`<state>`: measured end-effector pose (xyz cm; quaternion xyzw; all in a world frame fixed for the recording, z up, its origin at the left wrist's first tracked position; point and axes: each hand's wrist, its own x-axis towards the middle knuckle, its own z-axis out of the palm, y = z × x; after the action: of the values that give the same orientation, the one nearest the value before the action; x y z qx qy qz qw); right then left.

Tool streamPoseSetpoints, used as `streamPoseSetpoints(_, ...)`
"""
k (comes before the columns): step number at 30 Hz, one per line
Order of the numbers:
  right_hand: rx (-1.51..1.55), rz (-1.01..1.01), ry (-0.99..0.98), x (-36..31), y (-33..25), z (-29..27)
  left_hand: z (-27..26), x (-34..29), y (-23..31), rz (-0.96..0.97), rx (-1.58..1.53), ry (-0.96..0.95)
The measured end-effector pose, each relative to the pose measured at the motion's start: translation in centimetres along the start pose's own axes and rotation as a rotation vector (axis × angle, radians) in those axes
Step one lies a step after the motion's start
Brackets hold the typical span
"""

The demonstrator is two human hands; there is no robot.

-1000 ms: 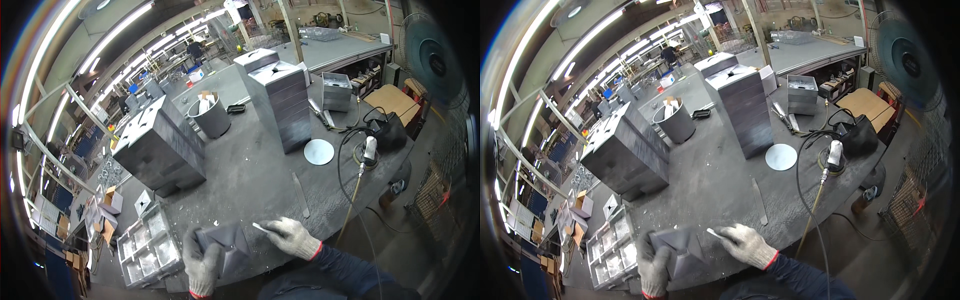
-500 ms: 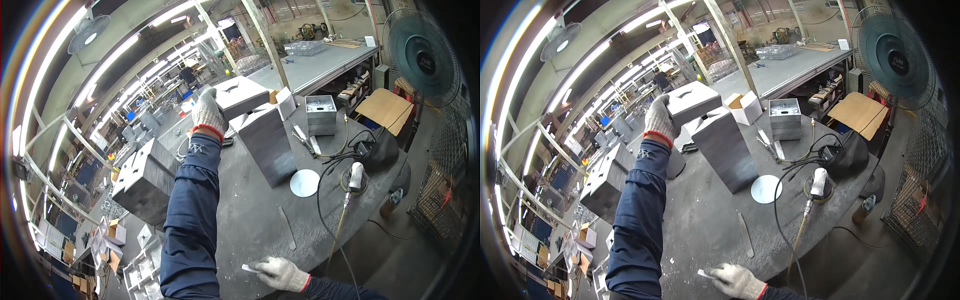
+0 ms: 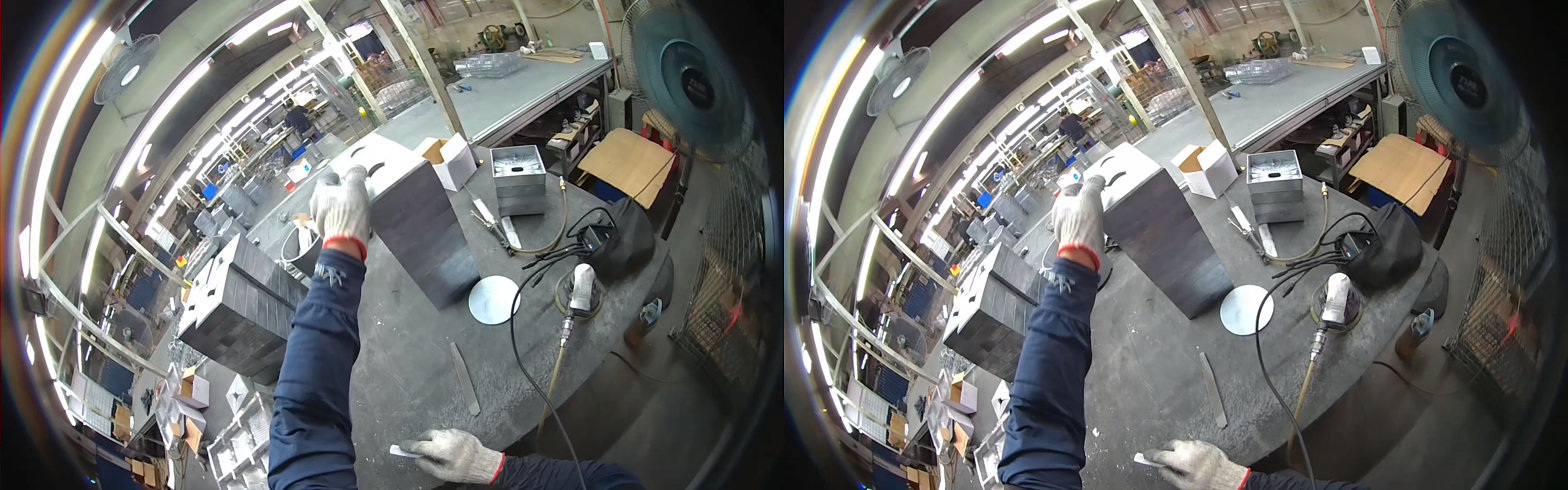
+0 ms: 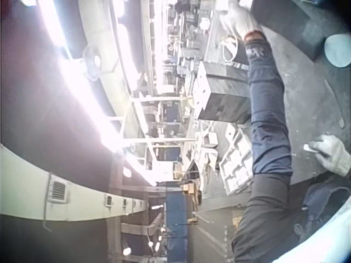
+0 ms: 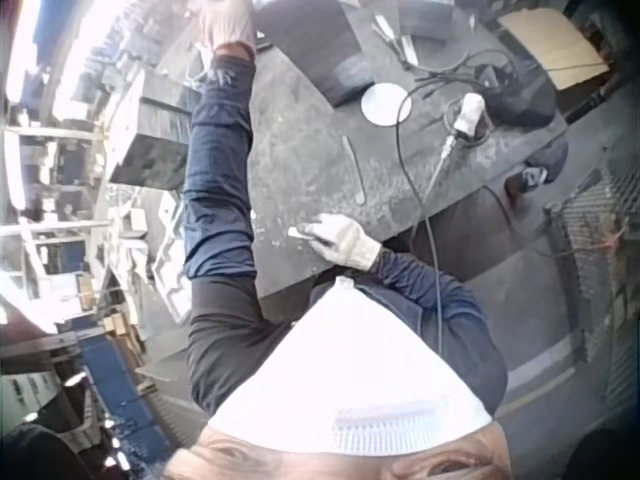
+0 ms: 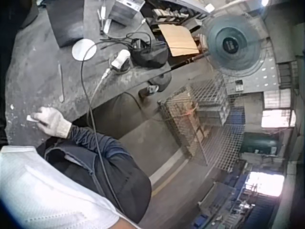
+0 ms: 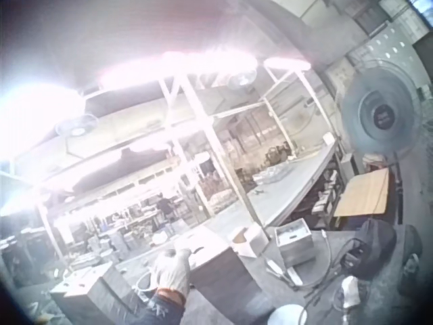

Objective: The person smooths the edges and interior surfaces of a square metal component using a hand file.

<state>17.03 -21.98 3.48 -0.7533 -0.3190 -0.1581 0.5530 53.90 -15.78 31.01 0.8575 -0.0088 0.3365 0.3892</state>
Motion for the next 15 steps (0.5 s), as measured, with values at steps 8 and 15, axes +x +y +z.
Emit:
streamPoseSetpoints(8,0.012,0.102,-0.156,0.2,0.1,-0.4,-2.0,-5.4,2.1,0.662,0.161,-0.140)
streamPoseSetpoints(15,0.050,0.133,-0.133,0.3,0.0,-0.2,-4.4,-2.7,2.3,0.668,0.195,-0.396)
